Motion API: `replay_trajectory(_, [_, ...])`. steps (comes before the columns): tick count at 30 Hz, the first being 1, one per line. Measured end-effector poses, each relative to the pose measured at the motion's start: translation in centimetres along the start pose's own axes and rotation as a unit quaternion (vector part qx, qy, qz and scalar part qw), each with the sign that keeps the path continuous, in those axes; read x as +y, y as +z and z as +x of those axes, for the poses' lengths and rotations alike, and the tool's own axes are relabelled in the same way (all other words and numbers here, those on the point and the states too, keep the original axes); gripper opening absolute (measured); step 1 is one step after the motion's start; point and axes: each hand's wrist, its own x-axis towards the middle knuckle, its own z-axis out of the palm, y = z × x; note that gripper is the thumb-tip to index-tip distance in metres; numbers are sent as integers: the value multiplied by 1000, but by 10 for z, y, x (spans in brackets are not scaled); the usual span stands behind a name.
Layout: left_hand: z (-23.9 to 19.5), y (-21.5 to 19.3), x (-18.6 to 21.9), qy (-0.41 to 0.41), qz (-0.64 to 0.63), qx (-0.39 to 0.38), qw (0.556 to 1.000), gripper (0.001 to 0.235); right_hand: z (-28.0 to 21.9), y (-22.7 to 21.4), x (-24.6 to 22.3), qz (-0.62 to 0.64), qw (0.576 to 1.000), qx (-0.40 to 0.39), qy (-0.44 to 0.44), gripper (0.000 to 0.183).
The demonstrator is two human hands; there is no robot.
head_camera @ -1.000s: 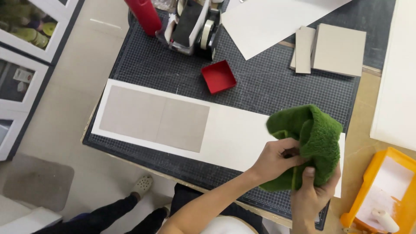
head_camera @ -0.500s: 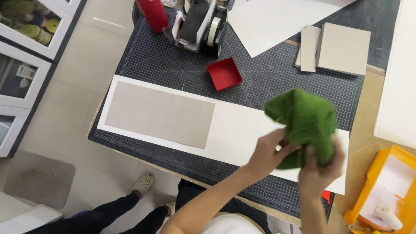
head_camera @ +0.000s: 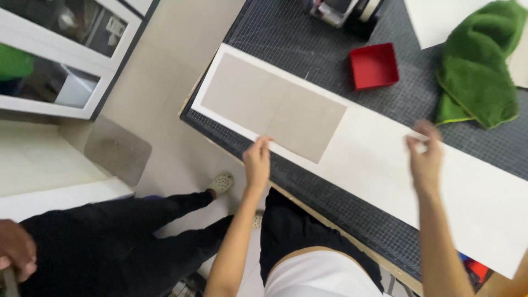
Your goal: Applying glue to cardboard pieces using a roller and assembling them onto a larger backing sheet.
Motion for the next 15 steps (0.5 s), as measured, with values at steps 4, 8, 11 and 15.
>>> replay_trajectory(4, [37,-41,-45,3,201,10,979,23,-42,47,-101,324,855,-100,392,44])
replay_trajectory(8, [81,-36,-81,2,321,-43,946,38,-47,77,-148,359,780,-100,502,43])
replay_trajectory(11, [100,-36,-78,9,373,-53,926,28,-39,90,-169,294,796,-75,524,44])
replay_trajectory(15, [103,-40,-78,18,362,-80,928,26,-43,116,-161,258,783,-37,564,39])
